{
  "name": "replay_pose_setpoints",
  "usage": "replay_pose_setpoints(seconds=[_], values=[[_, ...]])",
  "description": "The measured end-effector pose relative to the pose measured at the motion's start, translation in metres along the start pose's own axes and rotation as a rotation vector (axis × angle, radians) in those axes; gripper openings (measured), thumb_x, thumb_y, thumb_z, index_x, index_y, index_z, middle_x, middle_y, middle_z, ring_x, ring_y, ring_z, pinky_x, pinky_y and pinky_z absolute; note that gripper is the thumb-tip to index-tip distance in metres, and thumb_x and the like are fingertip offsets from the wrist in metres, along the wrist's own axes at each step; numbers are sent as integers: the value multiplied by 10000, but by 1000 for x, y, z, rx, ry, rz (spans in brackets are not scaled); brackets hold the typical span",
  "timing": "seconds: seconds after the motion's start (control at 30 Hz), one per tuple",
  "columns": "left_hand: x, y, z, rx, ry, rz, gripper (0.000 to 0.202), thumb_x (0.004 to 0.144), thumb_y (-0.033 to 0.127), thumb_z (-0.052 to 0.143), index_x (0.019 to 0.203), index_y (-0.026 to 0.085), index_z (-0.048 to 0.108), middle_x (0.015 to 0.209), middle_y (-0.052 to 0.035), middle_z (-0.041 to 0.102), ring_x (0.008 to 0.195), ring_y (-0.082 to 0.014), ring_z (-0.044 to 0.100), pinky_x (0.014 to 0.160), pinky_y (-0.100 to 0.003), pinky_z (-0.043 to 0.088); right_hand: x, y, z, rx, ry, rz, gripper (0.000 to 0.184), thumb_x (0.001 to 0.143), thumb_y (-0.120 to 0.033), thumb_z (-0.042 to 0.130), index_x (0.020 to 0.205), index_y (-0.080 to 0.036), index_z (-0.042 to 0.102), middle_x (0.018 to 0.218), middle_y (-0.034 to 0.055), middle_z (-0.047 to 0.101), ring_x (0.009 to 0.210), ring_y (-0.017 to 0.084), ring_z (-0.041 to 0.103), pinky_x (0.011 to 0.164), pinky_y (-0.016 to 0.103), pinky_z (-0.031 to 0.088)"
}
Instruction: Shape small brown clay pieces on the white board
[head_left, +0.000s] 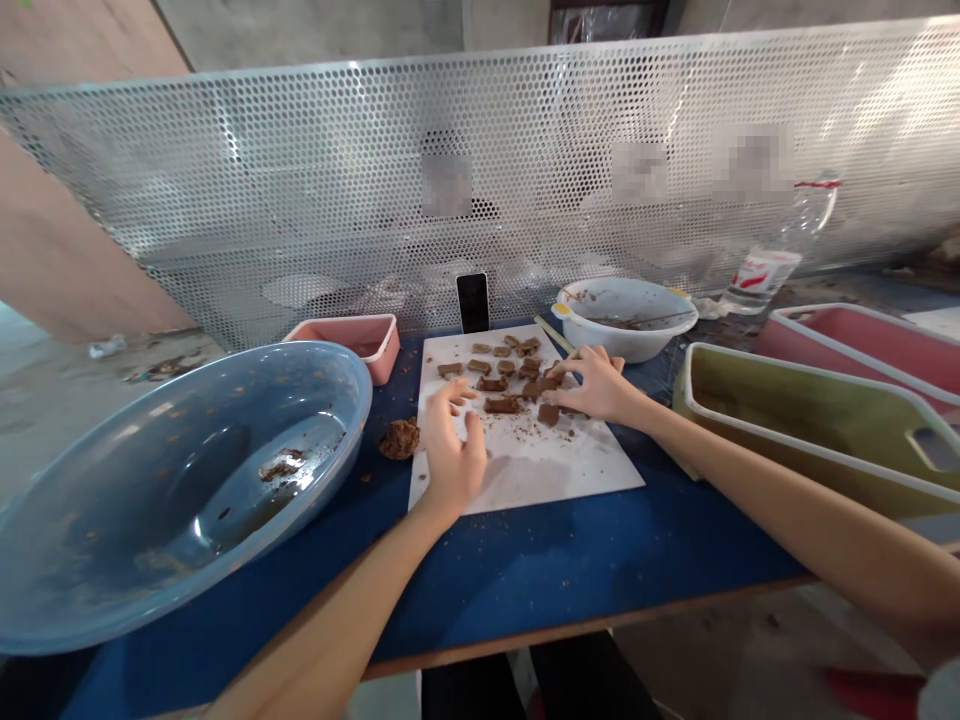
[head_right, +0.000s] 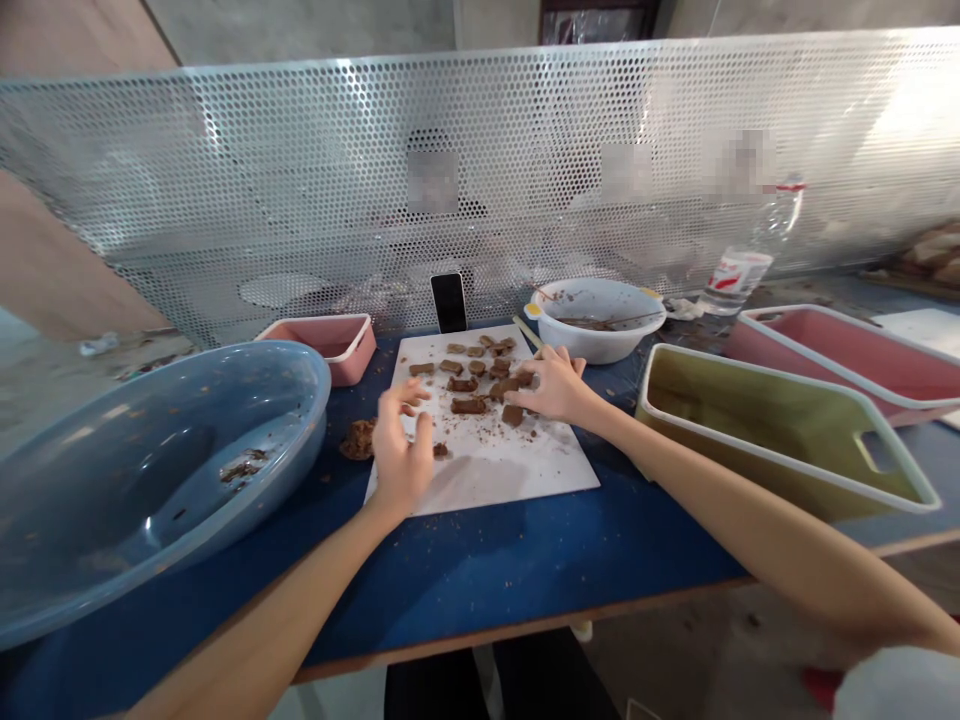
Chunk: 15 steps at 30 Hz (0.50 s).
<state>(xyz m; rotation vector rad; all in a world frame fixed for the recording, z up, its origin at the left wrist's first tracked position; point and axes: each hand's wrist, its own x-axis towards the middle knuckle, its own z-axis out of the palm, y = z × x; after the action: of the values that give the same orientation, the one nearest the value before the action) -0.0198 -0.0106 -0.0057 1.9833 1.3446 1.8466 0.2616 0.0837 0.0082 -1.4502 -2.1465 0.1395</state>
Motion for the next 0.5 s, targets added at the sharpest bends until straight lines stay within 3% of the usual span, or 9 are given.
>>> replay_pose_setpoints(seconds=[0.1,0.17,0.3,0.5], values=[[12,-6,-7,-38,230,-55,417,985,148,585,1390,241,619,1200,-89,682,1055,-245,660,964,-416,550,-6,-23,-1,-11,-26,-36,432,956,-689,796,1077,-285,891,1161,144,660,1219,426,594,1064,651,474],[16,-10,-9,-53,284,-88,409,970,158,598,1369,246,614,1177,-75,653,1041,-238,640,976,-409,540,-10,-35,-2,-20,-55,-65,410,976,-663,775,1101,-287,882,1191,143,663,1237,422,587,1076,648,462],[15,-13,-6,-79,257,-140,401,956,169,612,1349,248,605,1165,-66,646,1027,-227,631,980,-398,539,-12,-38,-7,-18,-6,-105,426,1003,-675,743,1111,-286,878,1221,151,663,1258,426,583,1082,651,472],[7,-11,1,-84,198,-156,370,975,174,587,1336,254,607,1199,-76,646,1068,-233,650,968,-393,547,-25,-9,-17,-1,37,-103,423,986,-684,767,1141,-307,881,1236,149,650,1243,425,584,1098,689,478]])
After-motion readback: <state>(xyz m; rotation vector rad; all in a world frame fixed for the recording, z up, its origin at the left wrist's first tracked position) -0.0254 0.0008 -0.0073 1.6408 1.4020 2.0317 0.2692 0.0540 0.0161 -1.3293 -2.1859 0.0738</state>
